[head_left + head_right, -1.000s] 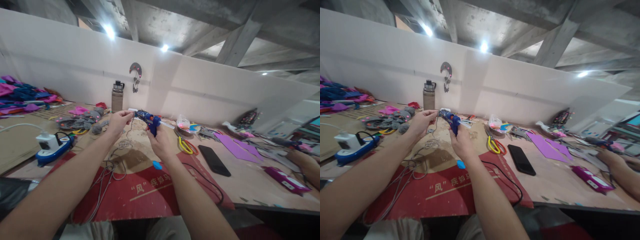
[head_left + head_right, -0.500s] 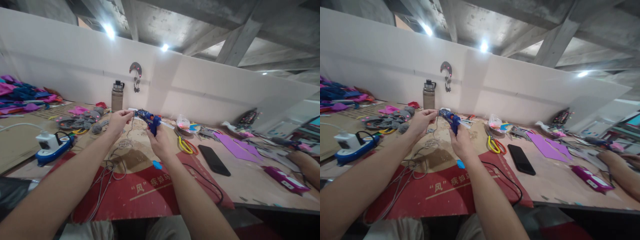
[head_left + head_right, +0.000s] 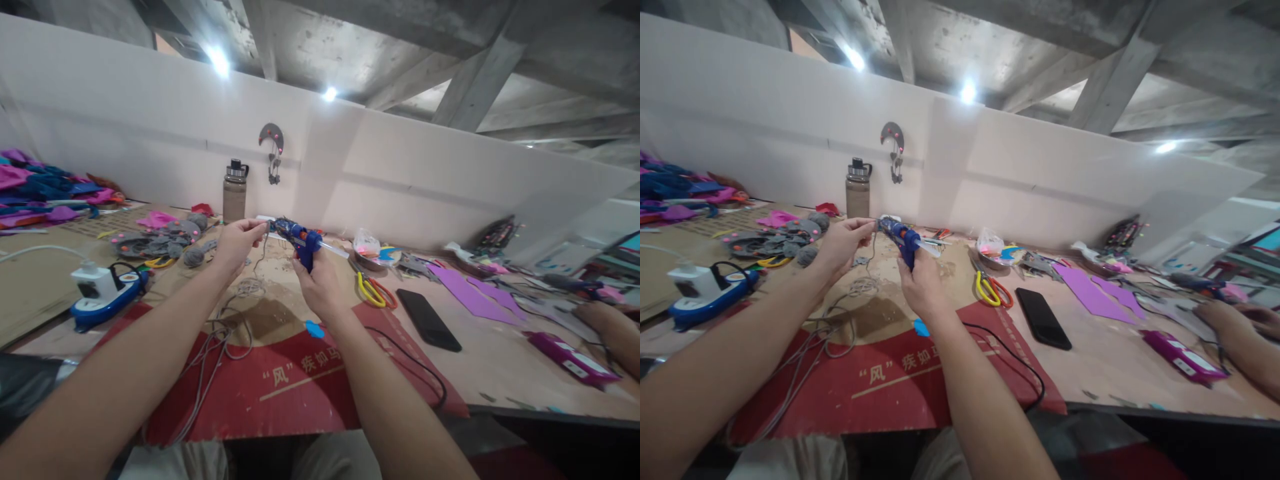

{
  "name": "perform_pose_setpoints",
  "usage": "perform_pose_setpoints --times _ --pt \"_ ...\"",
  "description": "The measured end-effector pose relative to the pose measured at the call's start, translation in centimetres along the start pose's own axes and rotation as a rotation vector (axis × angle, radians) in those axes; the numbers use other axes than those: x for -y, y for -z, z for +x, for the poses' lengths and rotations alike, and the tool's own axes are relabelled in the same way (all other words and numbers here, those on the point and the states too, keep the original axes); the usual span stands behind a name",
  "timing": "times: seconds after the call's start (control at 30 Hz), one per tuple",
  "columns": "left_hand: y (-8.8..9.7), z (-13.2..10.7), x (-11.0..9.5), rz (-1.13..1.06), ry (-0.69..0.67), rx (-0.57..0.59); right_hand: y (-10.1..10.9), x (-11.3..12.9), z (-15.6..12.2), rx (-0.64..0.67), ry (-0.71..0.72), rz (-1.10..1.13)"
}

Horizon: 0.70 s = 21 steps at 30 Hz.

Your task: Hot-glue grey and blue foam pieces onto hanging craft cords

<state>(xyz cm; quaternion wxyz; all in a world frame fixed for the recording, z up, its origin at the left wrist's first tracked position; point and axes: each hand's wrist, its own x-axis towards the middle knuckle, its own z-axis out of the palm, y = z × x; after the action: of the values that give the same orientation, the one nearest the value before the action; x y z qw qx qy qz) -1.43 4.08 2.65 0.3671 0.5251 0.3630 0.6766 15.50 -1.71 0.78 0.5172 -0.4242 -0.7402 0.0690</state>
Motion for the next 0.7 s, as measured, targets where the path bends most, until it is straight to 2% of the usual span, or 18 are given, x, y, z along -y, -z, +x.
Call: perform_pose_setpoints --times 0.23,0.5,0.6,0.7 --pt "0.0 0.2 0.2 0.009 -0.005 0.000 0.0 -0.1 0.0 -0.016 0.024 -0.025" --pt "0.0 0.0 0.0 -0.010 0.002 -0.020 0.0 0.1 0.0 -0.015 -0.021 0.003" --pt "0.2 0.1 0.1 -0.015 0.025 -0.041 0.0 0.0 0.0 -0.010 -0.099 0.097" --pt "0.5 0.4 0.3 -0.007 0.024 -0.073 0.1 -1.1 0.4 0.005 -0.254 0.258"
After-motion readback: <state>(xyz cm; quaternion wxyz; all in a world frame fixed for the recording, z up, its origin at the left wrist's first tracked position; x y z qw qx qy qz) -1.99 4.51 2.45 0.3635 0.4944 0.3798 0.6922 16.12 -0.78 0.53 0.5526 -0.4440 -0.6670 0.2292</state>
